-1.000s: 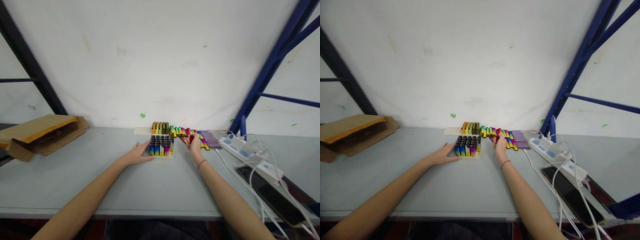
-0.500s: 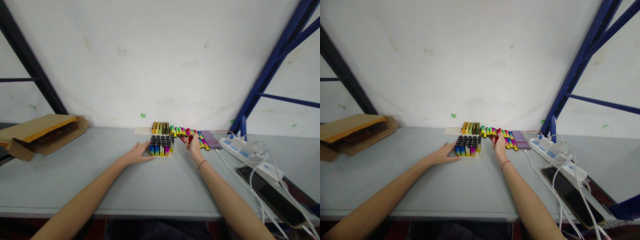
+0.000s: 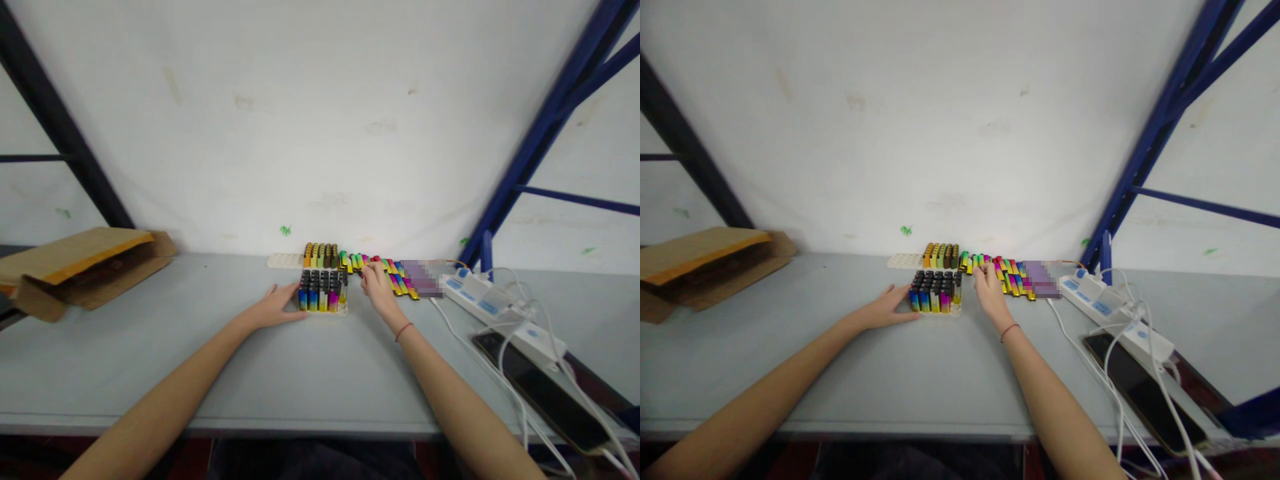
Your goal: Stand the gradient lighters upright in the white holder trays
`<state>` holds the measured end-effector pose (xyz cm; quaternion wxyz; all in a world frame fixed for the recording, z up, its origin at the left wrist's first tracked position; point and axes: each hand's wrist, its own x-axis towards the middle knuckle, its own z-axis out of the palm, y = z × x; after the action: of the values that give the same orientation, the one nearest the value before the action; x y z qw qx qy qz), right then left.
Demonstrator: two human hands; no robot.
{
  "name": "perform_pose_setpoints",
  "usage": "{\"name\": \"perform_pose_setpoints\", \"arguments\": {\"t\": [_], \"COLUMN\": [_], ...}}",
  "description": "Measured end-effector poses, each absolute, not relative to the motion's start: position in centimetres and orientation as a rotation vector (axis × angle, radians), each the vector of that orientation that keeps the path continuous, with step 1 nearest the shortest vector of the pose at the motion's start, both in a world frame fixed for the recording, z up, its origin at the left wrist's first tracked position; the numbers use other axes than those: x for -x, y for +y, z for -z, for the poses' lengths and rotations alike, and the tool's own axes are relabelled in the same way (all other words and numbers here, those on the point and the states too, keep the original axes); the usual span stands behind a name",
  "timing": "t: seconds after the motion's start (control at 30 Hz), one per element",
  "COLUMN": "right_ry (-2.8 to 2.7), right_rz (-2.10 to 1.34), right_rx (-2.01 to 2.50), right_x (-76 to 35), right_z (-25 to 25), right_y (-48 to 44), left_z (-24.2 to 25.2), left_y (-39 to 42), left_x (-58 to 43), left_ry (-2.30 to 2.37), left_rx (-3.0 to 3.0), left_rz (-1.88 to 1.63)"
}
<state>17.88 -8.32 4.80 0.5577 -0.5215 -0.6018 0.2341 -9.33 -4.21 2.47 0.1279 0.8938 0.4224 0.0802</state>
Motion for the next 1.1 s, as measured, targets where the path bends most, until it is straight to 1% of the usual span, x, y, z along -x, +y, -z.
{"name": "perform_pose_setpoints", "arguments": {"t": [0.07, 0.23, 0.43, 0.67, 0.73, 0.8, 0.87, 0.93, 1.0, 1.1], "right_ry": [-1.549, -1.829, -1.892, -1.898, -1.823, -1.746, -1.721, -1.757, -1.815, -1.885], "right_rz": [-0.416, -0.314, -0.49, -0.482, -0.371, -0.151, 0.099, 0.277, 0.376, 0.408], "right_rx": [1.218, 1.156, 1.161, 1.154, 1.224, 1.358, 1.557, 1.77, 1.922, 2.043], "right_x": [-17.7, -18.1, -18.5, -18.1, -18.7, -19.8, -21.0, -21.8, -21.9, -20.8], "right_z": [-5.1, -5.9, -5.8, -6.2, -6.3, -6.1, -5.8, -5.3, -4.7, -4.2], "right_y": [-8.9, -9.4, -9.4, -9.8, -9.5, -8.9, -8.4, -8.1, -8.1, -8.4], "left_z": [-2.4, -2.3, -2.2, -2.5, -2.5, -2.5, -2.5, -2.4, -2.4, -2.3], "left_y": [-4.2, -4.1, -4.0, -4.2, -4.2, -4.2, -4.2, -4.2, -4.2, -4.1], "left_x": [9.3, 9.3, 9.4, 9.3, 9.2, 9.2, 9.2, 9.2, 9.2, 9.3], "left_ry": [1.237, 1.223, 1.237, 1.245, 1.243, 1.241, 1.243, 1.241, 1.234, 1.226], "left_rx": [-2.595, -2.594, -2.595, -2.584, -2.587, -2.593, -2.596, -2.597, -2.603, -2.619], "left_rz": [-0.23, -0.237, -0.237, -0.219, -0.218, -0.214, -0.212, -0.212, -0.211, -0.219]}}
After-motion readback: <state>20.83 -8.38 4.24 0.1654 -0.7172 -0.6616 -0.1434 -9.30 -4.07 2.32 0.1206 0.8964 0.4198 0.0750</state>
